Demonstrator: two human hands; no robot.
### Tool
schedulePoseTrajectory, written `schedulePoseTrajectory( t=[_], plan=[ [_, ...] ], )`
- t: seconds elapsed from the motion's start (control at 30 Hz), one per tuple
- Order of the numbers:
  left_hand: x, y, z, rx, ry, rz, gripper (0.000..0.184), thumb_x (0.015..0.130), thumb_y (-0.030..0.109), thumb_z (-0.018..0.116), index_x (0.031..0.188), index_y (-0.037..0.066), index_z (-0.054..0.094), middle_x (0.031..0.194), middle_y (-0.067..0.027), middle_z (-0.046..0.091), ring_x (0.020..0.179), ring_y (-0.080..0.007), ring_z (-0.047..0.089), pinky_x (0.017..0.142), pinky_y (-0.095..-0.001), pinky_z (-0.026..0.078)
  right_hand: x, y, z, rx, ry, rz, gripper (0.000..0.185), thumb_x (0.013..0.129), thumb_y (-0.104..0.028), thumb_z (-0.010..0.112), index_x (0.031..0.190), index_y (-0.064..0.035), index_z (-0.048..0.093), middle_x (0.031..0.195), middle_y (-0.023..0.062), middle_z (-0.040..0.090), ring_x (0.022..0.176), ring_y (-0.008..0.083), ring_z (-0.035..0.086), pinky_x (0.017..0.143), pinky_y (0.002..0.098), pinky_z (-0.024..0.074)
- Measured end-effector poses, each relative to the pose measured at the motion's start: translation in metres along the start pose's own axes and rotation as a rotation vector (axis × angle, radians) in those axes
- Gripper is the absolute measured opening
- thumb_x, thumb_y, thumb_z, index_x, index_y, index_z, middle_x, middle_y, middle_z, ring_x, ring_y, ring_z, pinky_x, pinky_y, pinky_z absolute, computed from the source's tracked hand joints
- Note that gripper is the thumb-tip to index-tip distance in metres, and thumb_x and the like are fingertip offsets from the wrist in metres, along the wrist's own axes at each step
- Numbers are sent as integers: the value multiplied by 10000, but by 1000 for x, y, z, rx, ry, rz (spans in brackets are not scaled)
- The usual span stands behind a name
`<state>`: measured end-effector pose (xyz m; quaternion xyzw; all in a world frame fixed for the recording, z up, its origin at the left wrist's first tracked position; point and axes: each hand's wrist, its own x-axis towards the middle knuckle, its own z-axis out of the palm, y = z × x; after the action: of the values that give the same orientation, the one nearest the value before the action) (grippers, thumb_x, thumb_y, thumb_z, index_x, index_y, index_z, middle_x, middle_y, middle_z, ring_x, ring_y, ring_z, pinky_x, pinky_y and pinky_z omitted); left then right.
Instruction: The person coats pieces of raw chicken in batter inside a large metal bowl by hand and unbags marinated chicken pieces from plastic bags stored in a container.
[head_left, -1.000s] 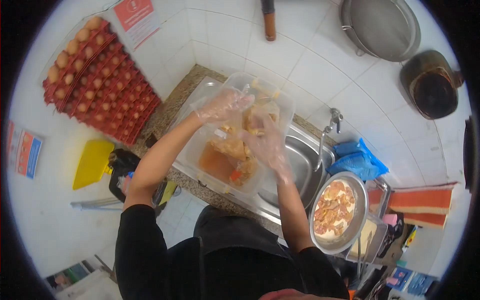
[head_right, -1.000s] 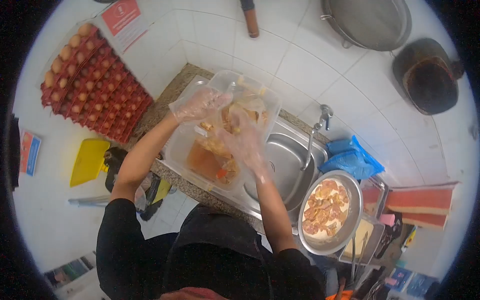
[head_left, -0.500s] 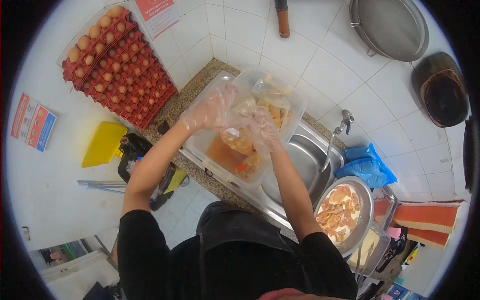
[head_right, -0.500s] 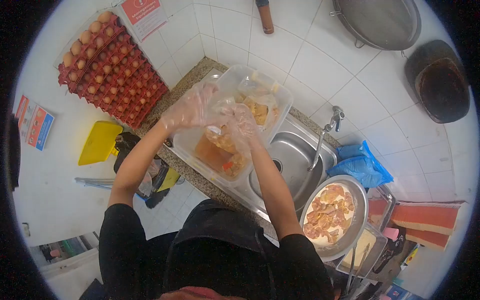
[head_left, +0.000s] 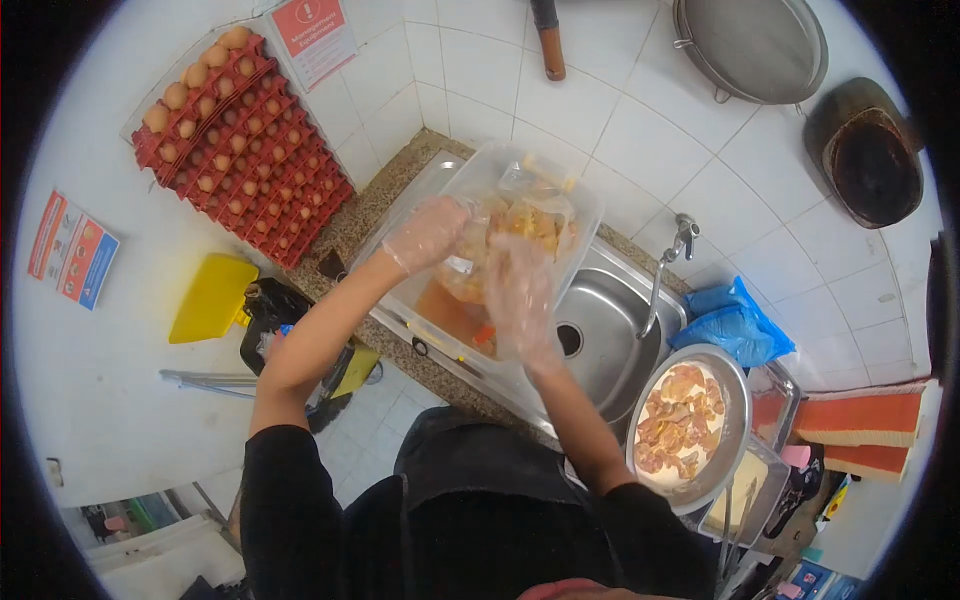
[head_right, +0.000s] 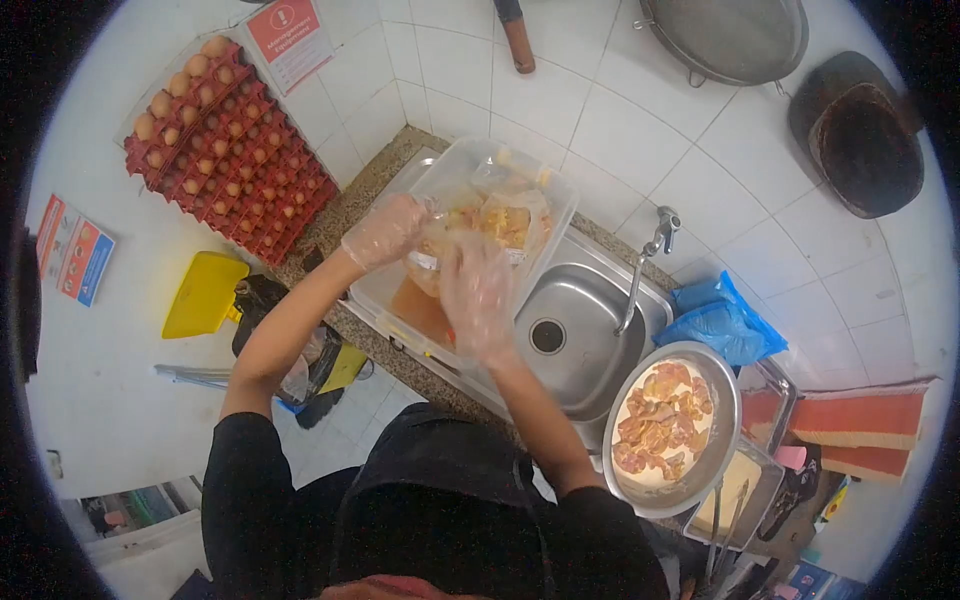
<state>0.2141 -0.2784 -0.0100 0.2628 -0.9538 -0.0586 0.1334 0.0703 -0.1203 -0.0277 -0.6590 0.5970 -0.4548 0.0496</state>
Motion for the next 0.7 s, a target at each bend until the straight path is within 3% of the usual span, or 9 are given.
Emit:
schedulePoseTrajectory(
  t=[0.03, 0.13, 0.23, 0.3, 0.4, 0.5, 0.63, 0.7],
  plan=[
    [3, 3, -8, 4, 7, -25, 185, 873, 133, 635, 970, -25, 638, 793, -254, 664, 761, -455, 666, 694, -541, 538, -6, -7, 3, -100, 43, 0, 263, 912, -151, 630, 1128, -8, 678, 1090, 204, 679, 1001, 396, 664, 906, 470, 551],
    [10, 24, -32, -25, -27, -53, 152, 849, 79, 622, 949, -34, 643, 796, -253, 664, 779, -457, 665, 712, -544, 533, 3, -32, 12, -5, 3, -52, 212, 882, -119, 667, 1051, 7, 654, 1022, 218, 671, 965, 422, 640, 883, 485, 521],
    [17, 34, -54, -22, -66, -22, 139, 855, 68, 609, 942, -34, 646, 834, -259, 669, 820, -454, 666, 741, -539, 530, 26, -23, 27, -97, 128, -150, 158, 872, -111, 662, 998, -17, 676, 922, 197, 676, 905, 409, 650, 863, 481, 522],
    [20, 23, -64, 62, -73, 20, 144, 861, 71, 608, 956, -29, 646, 870, -260, 675, 853, -449, 667, 759, -533, 529, 35, -19, 24, -133, 9, -175, 129, 869, -111, 666, 964, -27, 689, 891, 173, 680, 888, 383, 659, 836, 472, 532],
    [22, 14, -79, -91, 59, -19, 178, 872, 100, 621, 1012, 0, 666, 902, -243, 681, 869, -439, 669, 770, -511, 534, 36, -12, 20, -211, -108, -309, 115, 872, -119, 666, 939, -37, 709, 857, 146, 685, 856, 342, 669, 788, 450, 548],
    [17, -7, -56, -12, 407, 109, 196, 936, 148, 596, 1067, 27, 675, 852, -227, 680, 842, -436, 670, 768, -493, 535, 29, 3, 21, -157, -132, -393, 127, 912, -154, 624, 961, -55, 687, 865, 142, 685, 832, 322, 675, 739, 452, 562],
    [9, -10, -63, 151, 214, -1, 352, 869, 58, 593, 1219, 41, 635, 927, -153, 709, 820, -364, 695, 713, -480, 573, 20, 8, 8, -59, -237, -428, 126, 921, -160, 594, 965, -73, 675, 921, 148, 671, 768, 322, 686, 659, 453, 569],
    [0, -1, -72, 101, 105, -130, 316, 886, 84, 598, 1197, 49, 641, 916, -146, 711, 812, -349, 698, 689, -470, 576, 11, 0, -5, -207, -365, -441, 139, 908, -164, 598, 980, -73, 674, 949, 149, 671, 789, 327, 694, 670, 451, 571]
  ],
)
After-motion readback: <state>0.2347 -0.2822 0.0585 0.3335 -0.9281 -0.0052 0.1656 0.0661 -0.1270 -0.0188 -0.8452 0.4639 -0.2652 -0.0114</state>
